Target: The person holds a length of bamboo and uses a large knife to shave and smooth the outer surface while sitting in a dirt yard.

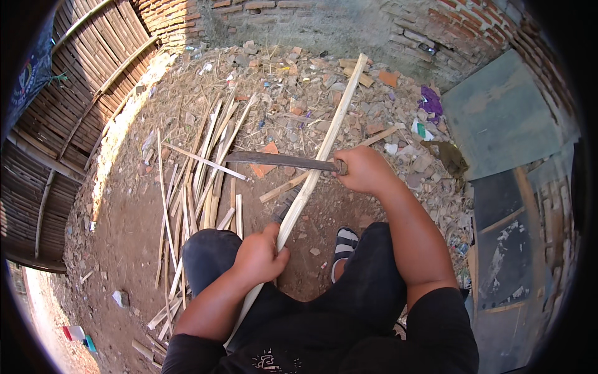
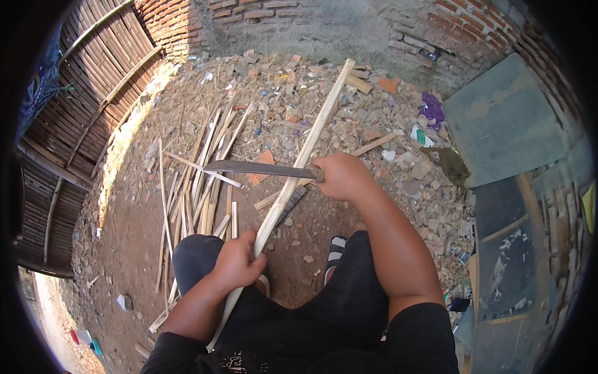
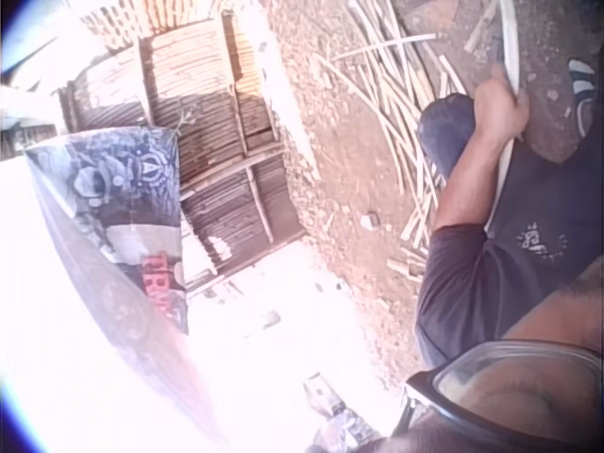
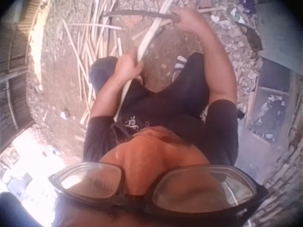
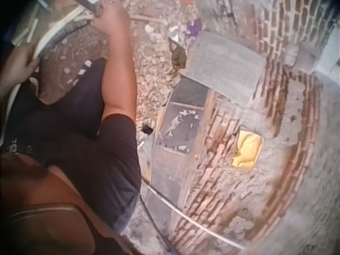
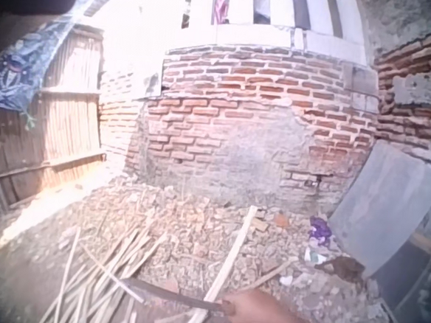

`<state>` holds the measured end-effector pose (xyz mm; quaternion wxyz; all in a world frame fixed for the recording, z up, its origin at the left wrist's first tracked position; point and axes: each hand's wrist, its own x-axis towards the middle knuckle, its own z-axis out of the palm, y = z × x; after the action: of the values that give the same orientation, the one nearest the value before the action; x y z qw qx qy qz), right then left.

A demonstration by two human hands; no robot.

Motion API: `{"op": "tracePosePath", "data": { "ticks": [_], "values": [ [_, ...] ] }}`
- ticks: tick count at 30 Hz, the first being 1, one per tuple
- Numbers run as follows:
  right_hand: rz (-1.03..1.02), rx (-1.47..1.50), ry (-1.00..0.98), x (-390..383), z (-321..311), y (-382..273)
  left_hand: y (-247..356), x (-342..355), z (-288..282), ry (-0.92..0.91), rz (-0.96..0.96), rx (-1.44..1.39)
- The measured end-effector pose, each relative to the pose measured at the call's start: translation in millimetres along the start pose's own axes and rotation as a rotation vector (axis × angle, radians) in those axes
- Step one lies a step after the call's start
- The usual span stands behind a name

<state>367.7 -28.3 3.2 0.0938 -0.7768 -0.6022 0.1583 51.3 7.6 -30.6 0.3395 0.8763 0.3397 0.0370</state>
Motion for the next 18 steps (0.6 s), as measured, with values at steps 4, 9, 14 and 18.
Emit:
{"op": "tracePosePath", "data": {
  "ticks": [4,9,14,18],
  "values": [
    [0.013,0.091,0.109,6,11,20,1,2,0,-0.038,-0.016,0.014],
    [-0.027,0.051,0.022,2,2,1,1,0,0,-0.012,-0.015,-0.017],
    [0.009,0.14,0.107,6,13,17,1,2,0,-0.007,0.019,0.021],
    [-0.023,0.069,0.027,5,9,5,1,2,-1,-0.016,-0.003,-0.026]
  ]
}}
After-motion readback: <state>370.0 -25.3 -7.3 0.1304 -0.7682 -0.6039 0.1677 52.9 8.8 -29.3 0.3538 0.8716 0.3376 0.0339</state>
